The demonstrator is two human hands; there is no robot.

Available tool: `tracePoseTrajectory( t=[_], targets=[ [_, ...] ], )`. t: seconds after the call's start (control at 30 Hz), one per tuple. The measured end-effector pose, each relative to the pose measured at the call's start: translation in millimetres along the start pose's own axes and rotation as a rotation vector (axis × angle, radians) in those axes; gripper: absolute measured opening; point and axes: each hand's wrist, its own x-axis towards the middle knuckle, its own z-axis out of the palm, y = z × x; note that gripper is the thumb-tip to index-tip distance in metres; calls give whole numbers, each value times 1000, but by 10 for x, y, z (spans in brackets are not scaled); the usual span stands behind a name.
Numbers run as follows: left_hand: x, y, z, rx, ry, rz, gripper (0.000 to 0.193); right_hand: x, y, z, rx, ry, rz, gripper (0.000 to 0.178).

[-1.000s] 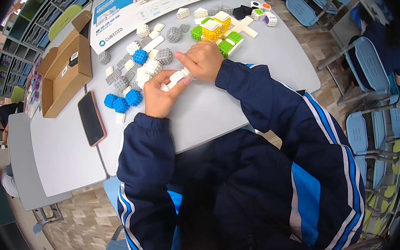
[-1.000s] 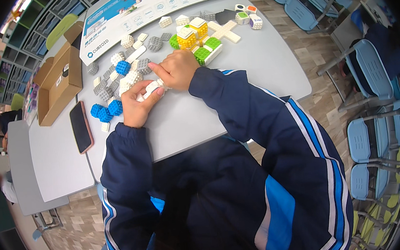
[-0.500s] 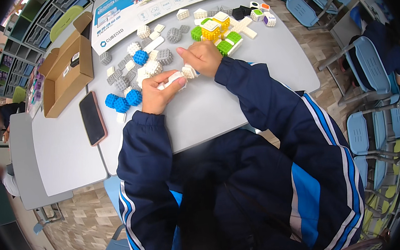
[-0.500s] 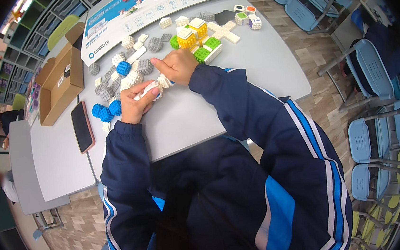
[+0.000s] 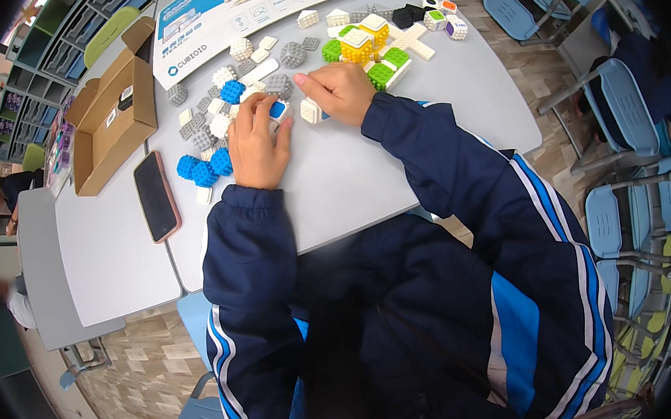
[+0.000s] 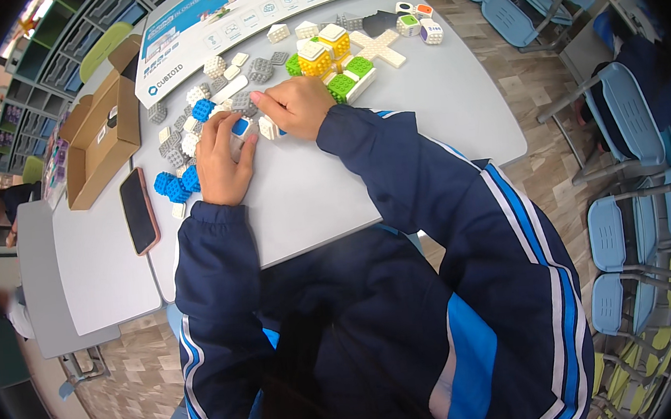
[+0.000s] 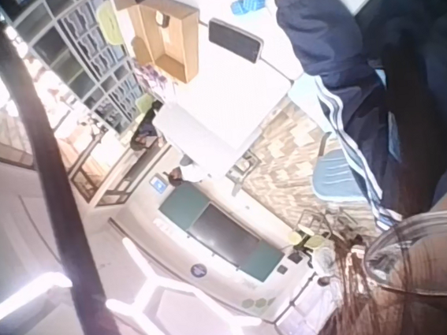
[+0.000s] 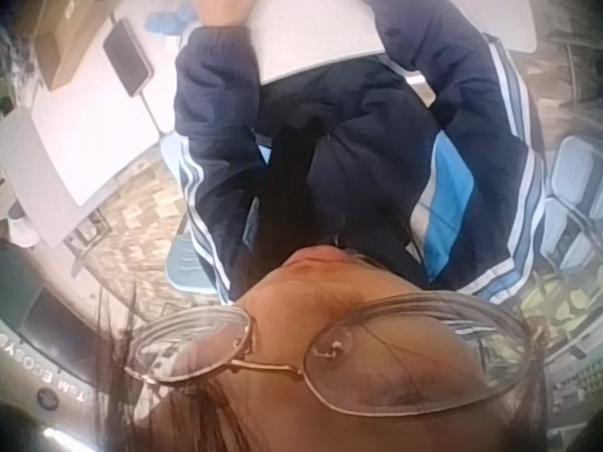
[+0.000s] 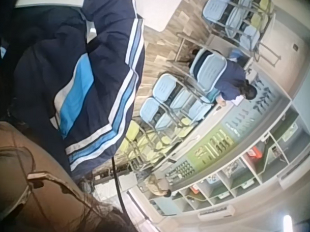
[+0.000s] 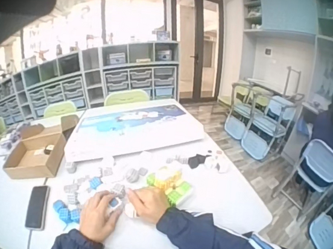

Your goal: The person assembles a modular robot using interlocking plastic building blocks. They connect various pieces including wheels, connectors, and body panels to form a complete structure on a table.

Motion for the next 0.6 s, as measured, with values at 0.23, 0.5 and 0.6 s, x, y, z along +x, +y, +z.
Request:
tracePoseTrajectory(
  t=[0.23,0.5,0.6],
  targets=[
    [-14,133,-72,49,83,154,30,28,-78,-24,-99,-26,37,45],
    [-52,223,-10,94,-24,144,32,-64,-264,5,156,-96,225,52],
    [-49,223,-12,147,-51,122,30,-60,-279,11,174,-88,218,53]
  ],
)
